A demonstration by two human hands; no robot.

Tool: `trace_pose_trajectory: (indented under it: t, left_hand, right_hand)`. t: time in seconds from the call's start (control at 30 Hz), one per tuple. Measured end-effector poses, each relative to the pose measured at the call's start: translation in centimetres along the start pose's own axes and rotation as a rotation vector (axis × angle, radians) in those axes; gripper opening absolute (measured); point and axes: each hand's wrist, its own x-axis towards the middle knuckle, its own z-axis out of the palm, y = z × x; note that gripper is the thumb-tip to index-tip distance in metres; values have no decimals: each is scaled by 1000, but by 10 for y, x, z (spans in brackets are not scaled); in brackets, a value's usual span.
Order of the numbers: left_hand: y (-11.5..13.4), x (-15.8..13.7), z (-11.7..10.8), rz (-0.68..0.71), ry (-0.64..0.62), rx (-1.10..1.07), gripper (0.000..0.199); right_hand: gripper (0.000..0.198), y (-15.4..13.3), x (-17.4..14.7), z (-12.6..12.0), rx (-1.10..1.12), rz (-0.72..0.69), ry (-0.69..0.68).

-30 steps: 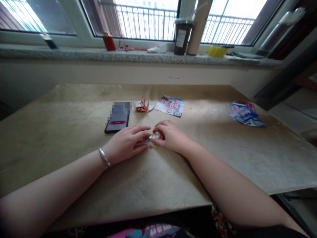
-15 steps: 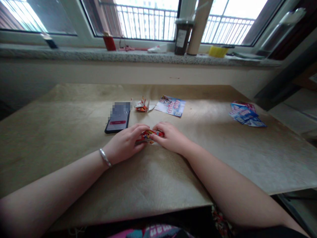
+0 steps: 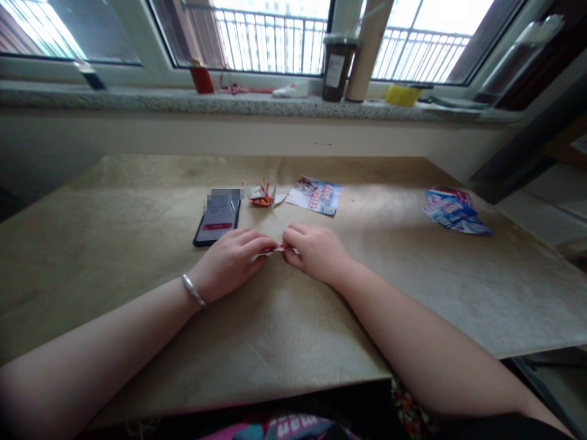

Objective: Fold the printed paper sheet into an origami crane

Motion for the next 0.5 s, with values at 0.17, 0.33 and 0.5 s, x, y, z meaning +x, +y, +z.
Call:
trace_pose_trajectory:
  t: [0.17, 0.33, 0.5]
  left_hand:
    - [-1, 0, 1, -9, 15, -23, 19]
    - [-1, 1, 1, 4, -65, -54, 19]
    - [0, 0, 1, 28, -97, -43, 18]
  right_hand:
    - [13, 1, 0, 3, -154, -122, -39]
    - [20, 2, 3, 2, -196, -196, -106]
    - [21, 0, 3, -2, -201, -190, -155]
